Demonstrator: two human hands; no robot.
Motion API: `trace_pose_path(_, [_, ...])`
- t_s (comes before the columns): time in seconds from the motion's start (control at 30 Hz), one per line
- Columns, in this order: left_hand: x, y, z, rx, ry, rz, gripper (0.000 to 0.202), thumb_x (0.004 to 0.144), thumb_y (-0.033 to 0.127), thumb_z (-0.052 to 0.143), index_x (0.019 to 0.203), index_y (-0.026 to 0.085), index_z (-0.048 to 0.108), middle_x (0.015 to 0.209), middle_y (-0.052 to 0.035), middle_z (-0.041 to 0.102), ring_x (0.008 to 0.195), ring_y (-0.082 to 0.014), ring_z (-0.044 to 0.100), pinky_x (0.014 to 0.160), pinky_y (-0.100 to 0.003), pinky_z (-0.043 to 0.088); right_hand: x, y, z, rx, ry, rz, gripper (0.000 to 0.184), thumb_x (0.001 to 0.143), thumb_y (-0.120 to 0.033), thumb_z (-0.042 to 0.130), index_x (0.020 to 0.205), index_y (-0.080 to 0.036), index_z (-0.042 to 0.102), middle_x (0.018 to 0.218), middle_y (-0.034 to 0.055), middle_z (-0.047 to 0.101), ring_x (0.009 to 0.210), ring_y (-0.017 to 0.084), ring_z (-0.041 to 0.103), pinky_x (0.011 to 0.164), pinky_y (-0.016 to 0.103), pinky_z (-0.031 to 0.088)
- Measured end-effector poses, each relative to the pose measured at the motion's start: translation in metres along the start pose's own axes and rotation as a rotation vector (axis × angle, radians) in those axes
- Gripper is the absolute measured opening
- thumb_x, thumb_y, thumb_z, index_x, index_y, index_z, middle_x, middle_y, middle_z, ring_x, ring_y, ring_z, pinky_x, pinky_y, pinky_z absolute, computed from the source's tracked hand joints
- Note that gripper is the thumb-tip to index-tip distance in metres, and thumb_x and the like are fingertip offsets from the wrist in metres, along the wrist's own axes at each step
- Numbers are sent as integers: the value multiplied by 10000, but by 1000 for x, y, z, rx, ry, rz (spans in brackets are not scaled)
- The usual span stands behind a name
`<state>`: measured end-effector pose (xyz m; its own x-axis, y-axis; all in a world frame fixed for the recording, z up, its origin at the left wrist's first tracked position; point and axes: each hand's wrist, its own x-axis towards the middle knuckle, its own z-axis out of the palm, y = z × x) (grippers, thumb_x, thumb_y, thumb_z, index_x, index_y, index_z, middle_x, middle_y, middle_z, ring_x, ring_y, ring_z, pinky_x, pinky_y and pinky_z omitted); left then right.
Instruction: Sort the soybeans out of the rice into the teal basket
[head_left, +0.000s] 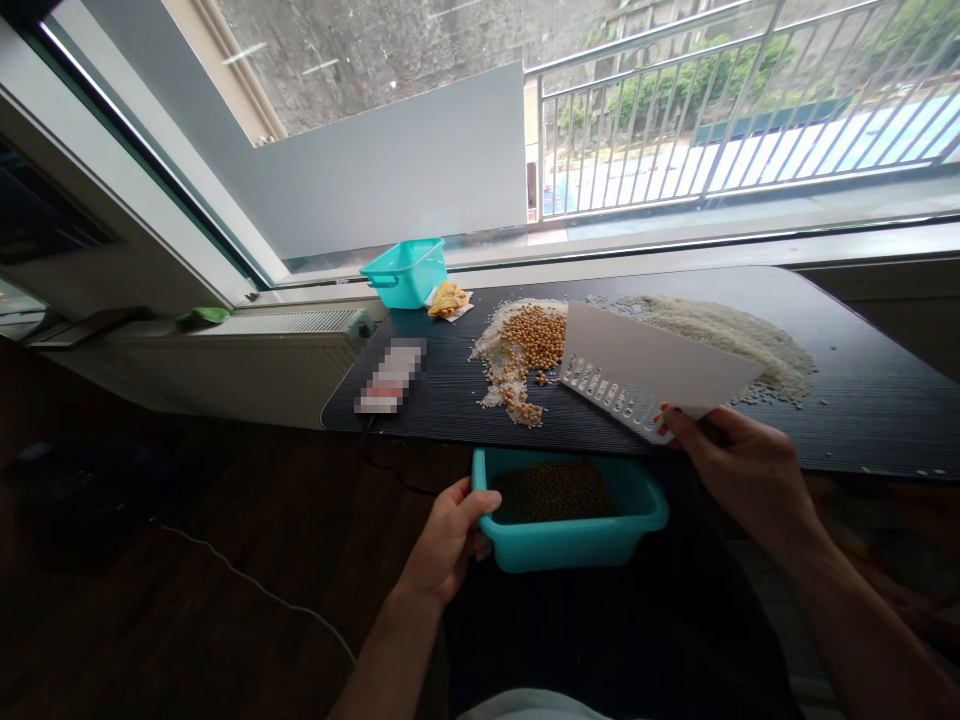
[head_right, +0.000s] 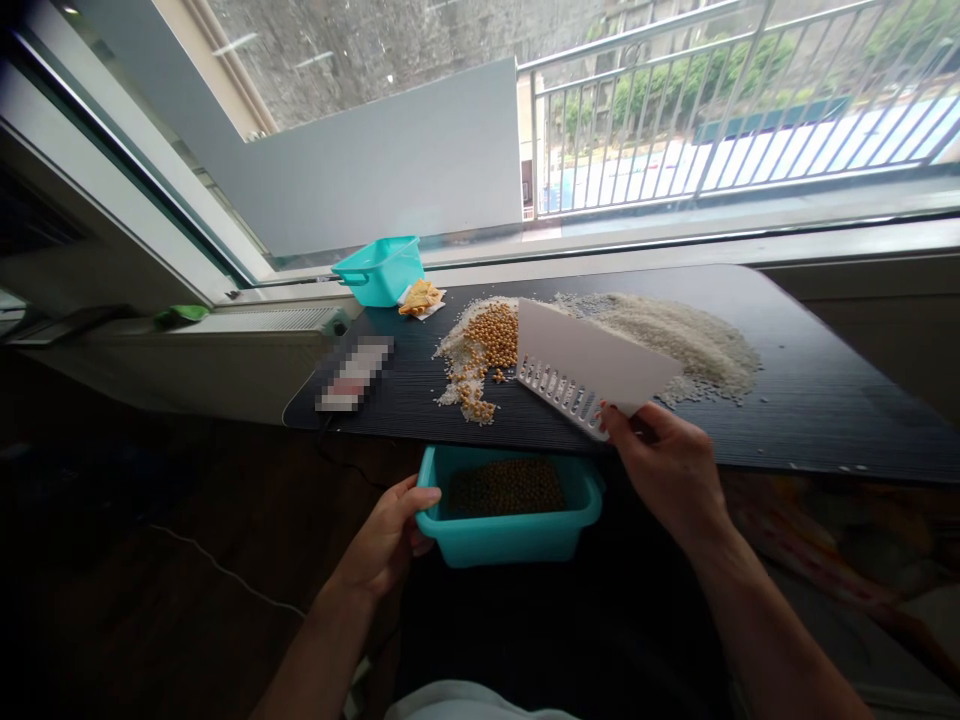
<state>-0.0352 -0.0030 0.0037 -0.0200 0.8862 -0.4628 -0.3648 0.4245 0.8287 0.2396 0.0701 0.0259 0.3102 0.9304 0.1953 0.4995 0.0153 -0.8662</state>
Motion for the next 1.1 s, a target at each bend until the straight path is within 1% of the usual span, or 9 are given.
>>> trace_pose_path(0.1, [1, -1, 0, 2, -8, 4, 328, 601, 346, 812, 685, 180, 542, 452, 111, 398, 371, -34, 319, 381, -172, 220, 8, 9, -16, -48, 81, 8, 228, 750, -473, 683, 696, -255, 723, 645, 19, 753, 676, 248, 719, 644, 345, 523])
trace_pose_path(0.2, [2, -3, 1, 12, -10, -8, 328, 600, 354, 813, 700, 178, 554, 453, 111, 405, 371, -37, 322, 380, -174, 225, 10, 11, -24, -19, 123, 15, 249, 755, -504, 685, 709, -262, 720, 652, 23, 749, 684, 251, 722, 697, 365, 539])
trace_pose_path(0.33, [1, -3, 3, 16, -2, -2, 361, 570, 371, 824, 661, 188, 527, 446, 112, 403, 361, -32, 310, 374, -177, 223, 2, 5, -17, 112, 67, 29, 280, 717, -534, 702, 734, -256, 731, 671, 12, 750, 649, 229, 717, 662, 348, 566])
trace_pose_path(0.43, [1, -3, 3, 15, -6, -3, 360, 574, 371, 825, 661, 189, 527, 442, 115, 394, 363, -33, 313, 377, -176, 226, -2, 4, -11, 124, 0, 16, 274, 696, -525, 702, 726, -256, 740, 649, 2, 744, 637, 220, 713, 622, 329, 565])
trace_pose_path(0.57, [1, -3, 2, 16, -15, -11, 346, 581, 367, 819, 684, 182, 546, 435, 116, 397, 361, -34, 311, 377, -176, 216, 0, 4, -13, 76, 22, 39, 257, 690, -504, 689, 733, -257, 748, 652, 5, 746, 633, 217, 705, 636, 338, 565])
trace_pose_path(0.67, [2, -4, 3, 12, -13, -11, 347, 573, 364, 819, 683, 186, 542, 423, 115, 400, 353, -36, 308, 374, -181, 206, -3, 0, -13, 118, 5, 41, 315, 671, -542, 712, 759, -243, 758, 667, 22, 751, 642, 229, 710, 652, 360, 581])
trace_pose_path(0.77, [2, -4, 4, 12, -5, -7, 344, 565, 362, 818, 684, 187, 546, 411, 112, 410, 346, -39, 312, 371, -184, 205, -10, -10, -3, 194, -73, 10, 326, 643, -550, 743, 704, -230, 752, 655, 28, 749, 649, 233, 710, 639, 353, 593])
trace_pose_path(0.93, [2, -3, 5, 15, 13, -16, 346, 545, 360, 820, 676, 185, 552, 403, 112, 410, 336, -41, 317, 364, -185, 198, -18, -23, 23, 290, -226, -41, 288, 671, -504, 727, 691, -219, 765, 656, 20, 753, 602, 194, 675, 574, 295, 562])
trace_pose_path(1.1, [2, -3, 5, 6, 15, -13, 325, 559, 351, 806, 687, 181, 561, 408, 111, 414, 339, -40, 318, 365, -184, 206, -17, -23, 33, 264, -282, -82, 300, 699, -497, 708, 615, -210, 734, 608, 15, 727, 580, 178, 658, 553, 268, 537])
